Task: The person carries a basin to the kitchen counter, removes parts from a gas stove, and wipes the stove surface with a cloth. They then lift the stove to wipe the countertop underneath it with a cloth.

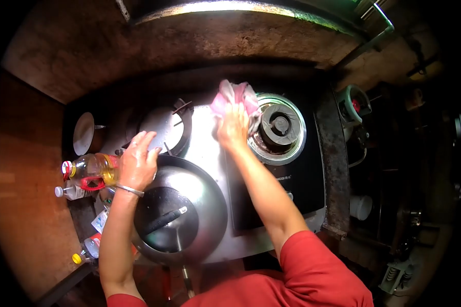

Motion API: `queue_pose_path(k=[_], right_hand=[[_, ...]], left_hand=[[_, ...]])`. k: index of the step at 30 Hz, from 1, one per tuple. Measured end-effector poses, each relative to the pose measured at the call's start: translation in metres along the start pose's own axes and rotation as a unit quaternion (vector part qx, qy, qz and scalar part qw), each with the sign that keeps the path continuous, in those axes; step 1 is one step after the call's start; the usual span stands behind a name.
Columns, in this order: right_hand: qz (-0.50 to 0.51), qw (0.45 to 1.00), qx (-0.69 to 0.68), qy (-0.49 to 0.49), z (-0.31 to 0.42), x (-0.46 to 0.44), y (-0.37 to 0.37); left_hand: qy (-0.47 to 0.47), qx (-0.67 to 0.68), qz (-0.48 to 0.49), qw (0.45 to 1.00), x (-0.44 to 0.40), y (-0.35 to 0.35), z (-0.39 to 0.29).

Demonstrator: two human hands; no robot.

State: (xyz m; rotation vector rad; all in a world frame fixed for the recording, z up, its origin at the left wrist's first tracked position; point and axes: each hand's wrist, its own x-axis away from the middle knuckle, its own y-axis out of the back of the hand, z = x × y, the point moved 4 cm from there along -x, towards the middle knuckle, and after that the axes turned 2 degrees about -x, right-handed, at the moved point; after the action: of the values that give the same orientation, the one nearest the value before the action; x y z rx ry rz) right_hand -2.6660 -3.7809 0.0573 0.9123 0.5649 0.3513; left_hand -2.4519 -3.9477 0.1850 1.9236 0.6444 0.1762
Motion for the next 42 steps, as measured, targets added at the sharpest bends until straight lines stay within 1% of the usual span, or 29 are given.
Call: queue_pose_path(k=[2, 5, 7, 10, 12, 13, 14, 15, 16, 18, 20, 21, 22, 24, 25, 26, 27, 28, 29, 30, 31, 32, 33, 34, 36, 38, 40, 42], right_hand=[[0.053, 0.998, -0.023, -0.012, 0.007, 0.043, 0.016], [0.108, 0.994, -0.024, -0.024, 0.001, 0.111, 0.051], [0.146, 0.989, -0.006, -0.033, -0.006, 0.133, 0.075], [0.080, 0.996, 0.034, 0.032, -0.014, 0.104, 0.037], [0.079, 0.996, 0.000, 0.032, -0.005, 0.053, 0.028], [0.084, 0.996, -0.016, 0.027, 0.001, 0.031, 0.026], [0.101, 0.995, -0.025, 0.009, 0.005, 0.020, 0.029], [0.118, 0.992, -0.033, -0.008, 0.005, 0.017, 0.032], [0.044, 0.996, 0.012, 0.081, -0.007, 0.033, 0.017], [0.028, 0.990, -0.017, 0.135, -0.012, 0.069, 0.043], [0.170, 0.979, -0.078, 0.074, -0.027, 0.090, 0.069], [0.143, 0.980, -0.050, 0.131, -0.031, 0.102, 0.098], [0.126, 0.974, -0.054, 0.179, -0.040, 0.109, 0.123], [0.161, 0.967, -0.034, 0.195, -0.068, 0.119, 0.155], [0.170, 0.971, -0.004, 0.171, -0.094, 0.122, 0.165], [0.179, 0.973, 0.025, 0.147, -0.117, 0.124, 0.173], [0.272, 0.961, 0.026, 0.048, -0.117, 0.102, 0.203], [0.254, 0.965, 0.060, -0.006, -0.151, 0.088, 0.204], [0.236, 0.965, 0.093, -0.061, -0.184, 0.074, 0.206], [0.169, 0.976, 0.118, -0.066, -0.214, 0.074, 0.194], [0.101, 0.982, 0.140, -0.073, -0.219, 0.067, 0.195], [0.102, 0.985, 0.137, -0.033, -0.213, 0.070, 0.187], [0.102, 0.986, 0.134, 0.008, -0.205, 0.074, 0.179], [0.112, 0.979, 0.146, 0.085, -0.176, 0.095, 0.184], [0.160, 0.985, 0.024, 0.057, -0.170, 0.116, 0.191], [0.131, 0.989, 0.019, 0.070, -0.177, 0.109, 0.186], [0.117, 0.988, 0.048, 0.087, -0.179, 0.073, 0.178], [0.061, 0.994, 0.054, 0.075, -0.190, 0.034, 0.162]], left_hand=[[-0.010, 0.011, 0.014, 1.000, -0.001, -0.003, -0.021], [-0.057, 0.055, 0.036, 0.996, -0.004, -0.006, -0.056], [-0.102, 0.042, 0.045, 0.993, -0.005, -0.009, -0.079], [-0.085, 0.045, 0.100, 0.990, -0.001, -0.022, -0.101], [-0.068, 0.037, 0.137, 0.988, 0.003, -0.042, -0.109], [-0.044, 0.025, 0.156, 0.986, 0.005, -0.047, -0.117], [-0.029, 0.026, 0.168, 0.985, 0.006, -0.055, -0.123], [-0.031, 0.016, 0.163, 0.986, 0.007, -0.063, -0.130], [-0.032, 0.007, 0.156, 0.987, 0.007, -0.071, -0.137], [0.009, 0.011, 0.144, 0.990, 0.007, -0.088, -0.152], [0.070, 0.055, 0.106, 0.990, 0.004, -0.097, -0.173], [0.089, 0.083, 0.069, 0.990, 0.004, -0.110, -0.175], [0.105, 0.111, 0.030, 0.988, 0.004, -0.123, -0.177], [0.146, 0.082, -0.035, 0.985, 0.010, -0.150, -0.181], [0.184, 0.063, -0.021, 0.981, 0.012, -0.161, -0.184], [0.214, 0.073, 0.007, 0.974, 0.016, -0.173, -0.184], [0.216, 0.073, -0.006, 0.974, 0.021, -0.187, -0.183], [0.216, 0.071, -0.018, 0.974, 0.025, -0.197, -0.181], [0.213, 0.028, -0.013, 0.976, 0.027, -0.200, -0.183], [0.208, -0.014, -0.009, 0.978, 0.028, -0.201, -0.187], [0.205, -0.054, -0.006, 0.977, 0.028, -0.204, -0.191], [0.196, -0.082, -0.018, 0.977, 0.027, -0.205, -0.193], [0.196, -0.082, -0.018, 0.977, 0.025, -0.208, -0.192], [0.196, -0.086, -0.014, 0.977, 0.027, -0.206, -0.193], [0.179, -0.108, -0.014, 0.978, 0.028, -0.205, -0.194], [0.153, -0.126, -0.038, 0.979, 0.025, -0.208, -0.196], [0.155, -0.131, -0.022, 0.979, 0.024, -0.207, -0.197], [0.153, -0.138, -0.016, 0.978, 0.027, -0.210, -0.194]])
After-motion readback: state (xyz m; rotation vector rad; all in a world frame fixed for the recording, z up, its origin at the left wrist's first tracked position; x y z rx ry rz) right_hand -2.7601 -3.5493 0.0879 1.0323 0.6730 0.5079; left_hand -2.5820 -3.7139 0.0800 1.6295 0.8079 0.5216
